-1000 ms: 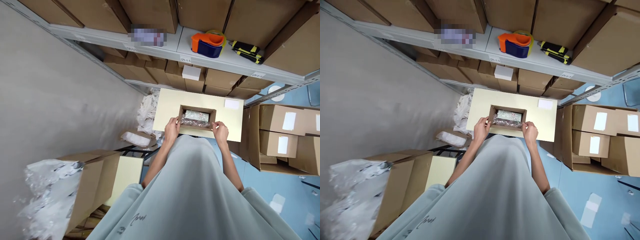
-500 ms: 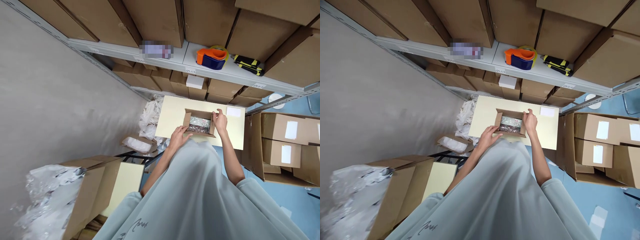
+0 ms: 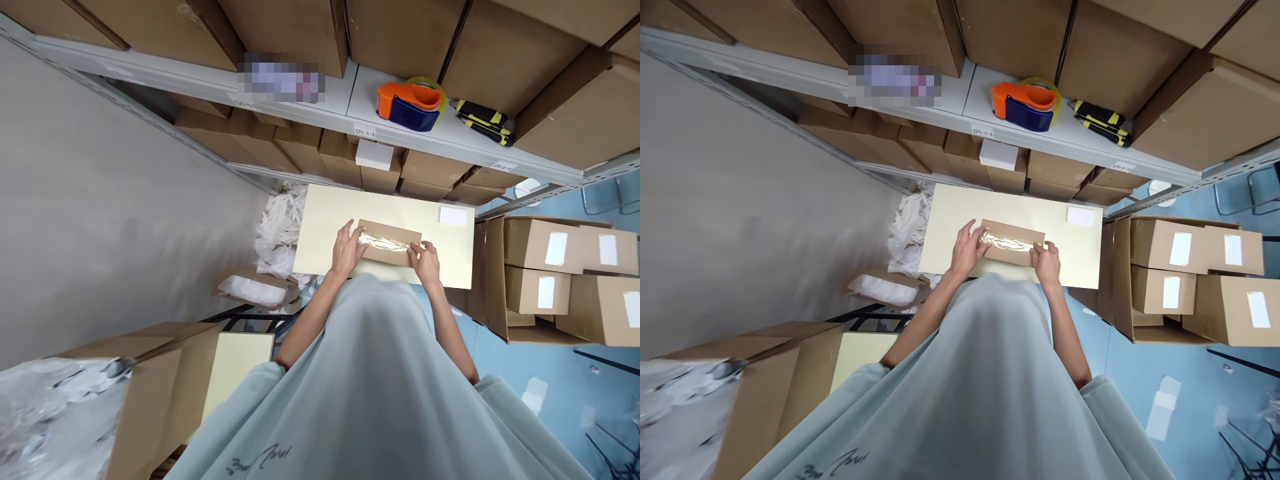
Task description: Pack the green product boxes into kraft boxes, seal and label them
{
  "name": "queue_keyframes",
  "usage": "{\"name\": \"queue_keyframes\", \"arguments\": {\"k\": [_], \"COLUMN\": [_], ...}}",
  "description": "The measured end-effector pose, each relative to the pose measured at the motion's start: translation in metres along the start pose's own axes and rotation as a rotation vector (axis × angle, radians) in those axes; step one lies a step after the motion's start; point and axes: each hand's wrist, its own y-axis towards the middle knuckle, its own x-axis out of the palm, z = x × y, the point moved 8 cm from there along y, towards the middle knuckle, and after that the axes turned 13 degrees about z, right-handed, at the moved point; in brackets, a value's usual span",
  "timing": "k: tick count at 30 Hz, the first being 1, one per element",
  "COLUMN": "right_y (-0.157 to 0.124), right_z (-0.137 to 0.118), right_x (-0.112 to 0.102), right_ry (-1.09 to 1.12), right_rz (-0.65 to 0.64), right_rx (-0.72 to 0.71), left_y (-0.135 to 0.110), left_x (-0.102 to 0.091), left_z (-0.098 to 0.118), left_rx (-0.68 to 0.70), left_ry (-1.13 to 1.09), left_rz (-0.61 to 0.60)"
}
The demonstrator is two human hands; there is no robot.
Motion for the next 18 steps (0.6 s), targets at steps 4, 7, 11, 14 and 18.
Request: {"name": "queue_keyframes", "arguments": {"k": [4, 7, 11, 14, 18], "right_y": [-0.005, -0.002, 0.009, 0.02, 0.031], "right_z": [0.008, 0.007, -0.001, -0.011, -0.026], "right_x": [0.011, 0.014, 0.008, 0.005, 0.004], "right_ry": [0.054, 0.067, 0.039, 0.061, 0.035], "right_rz": [-0.003, 0.007, 0.008, -0.014, -0.029], "right_rx": [0.096, 0.172, 0.21, 0.201, 0.18], "left_y": [0.007, 0.017, 0.035, 0.05, 0.065], "left_x": [0.006, 0.006, 0.008, 0.006, 0.0], "left_z": [-0.015, -0.023, -0.029, -0.031, -0.037], "left_rx": [-0.077, -0.154, -0.229, -0.234, -0.221], "left_ry": [-0.061, -0.15, -0.183, -0.153, -0.134], "left_rz": [-0.151, -0.187, -0.232, -0.236, -0.238]}}
